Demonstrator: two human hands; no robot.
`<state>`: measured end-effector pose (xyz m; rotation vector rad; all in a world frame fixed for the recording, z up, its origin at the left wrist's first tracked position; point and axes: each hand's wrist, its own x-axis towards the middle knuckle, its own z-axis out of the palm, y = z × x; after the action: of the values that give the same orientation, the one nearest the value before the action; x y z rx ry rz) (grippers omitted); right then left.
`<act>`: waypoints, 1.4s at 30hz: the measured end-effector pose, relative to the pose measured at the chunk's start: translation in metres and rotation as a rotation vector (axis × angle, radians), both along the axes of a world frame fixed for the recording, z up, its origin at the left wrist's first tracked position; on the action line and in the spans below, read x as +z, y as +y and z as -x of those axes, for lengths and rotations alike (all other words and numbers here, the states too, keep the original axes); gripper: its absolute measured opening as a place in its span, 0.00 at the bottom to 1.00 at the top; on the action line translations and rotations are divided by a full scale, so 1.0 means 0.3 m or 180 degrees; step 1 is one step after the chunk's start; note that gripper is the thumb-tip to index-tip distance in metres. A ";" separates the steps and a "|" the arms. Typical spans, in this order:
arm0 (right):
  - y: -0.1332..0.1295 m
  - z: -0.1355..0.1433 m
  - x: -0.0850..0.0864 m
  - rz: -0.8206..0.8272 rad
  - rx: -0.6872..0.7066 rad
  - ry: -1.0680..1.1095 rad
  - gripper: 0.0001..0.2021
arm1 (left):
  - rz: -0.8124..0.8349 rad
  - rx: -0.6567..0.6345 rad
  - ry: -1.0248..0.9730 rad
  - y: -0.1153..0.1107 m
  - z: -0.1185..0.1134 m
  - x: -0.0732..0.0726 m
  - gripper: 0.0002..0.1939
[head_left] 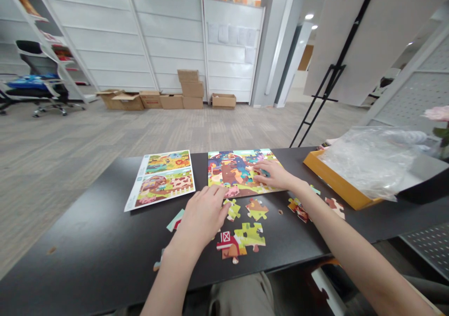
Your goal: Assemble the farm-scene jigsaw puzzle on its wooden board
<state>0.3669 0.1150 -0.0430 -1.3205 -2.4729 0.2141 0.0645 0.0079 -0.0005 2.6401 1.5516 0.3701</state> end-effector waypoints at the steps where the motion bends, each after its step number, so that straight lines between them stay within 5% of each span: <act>1: 0.001 0.000 -0.002 -0.0001 -0.0001 -0.0022 0.22 | -0.0002 -0.0008 -0.0003 0.000 0.000 -0.001 0.13; 12: 0.007 0.004 -0.032 -0.0112 -0.0159 -0.0332 0.25 | -0.0011 -0.0051 0.0017 0.001 -0.004 -0.002 0.12; 25: 0.002 0.004 -0.002 0.0051 -0.0245 -0.0189 0.29 | 0.0011 -0.0077 0.0025 0.002 -0.005 0.000 0.12; 33: 0.021 -0.023 -0.003 -0.0295 0.0109 0.0232 0.17 | 0.0014 -0.0084 -0.0012 -0.001 0.000 -0.002 0.12; 42: 0.005 -0.029 0.013 0.0045 0.0231 0.0350 0.12 | 0.0020 -0.0027 -0.0306 0.016 0.044 0.003 0.12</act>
<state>0.3755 0.1165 -0.0392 -1.1924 -2.4331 0.3137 0.0512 0.0128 0.0005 2.5819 1.5102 0.4830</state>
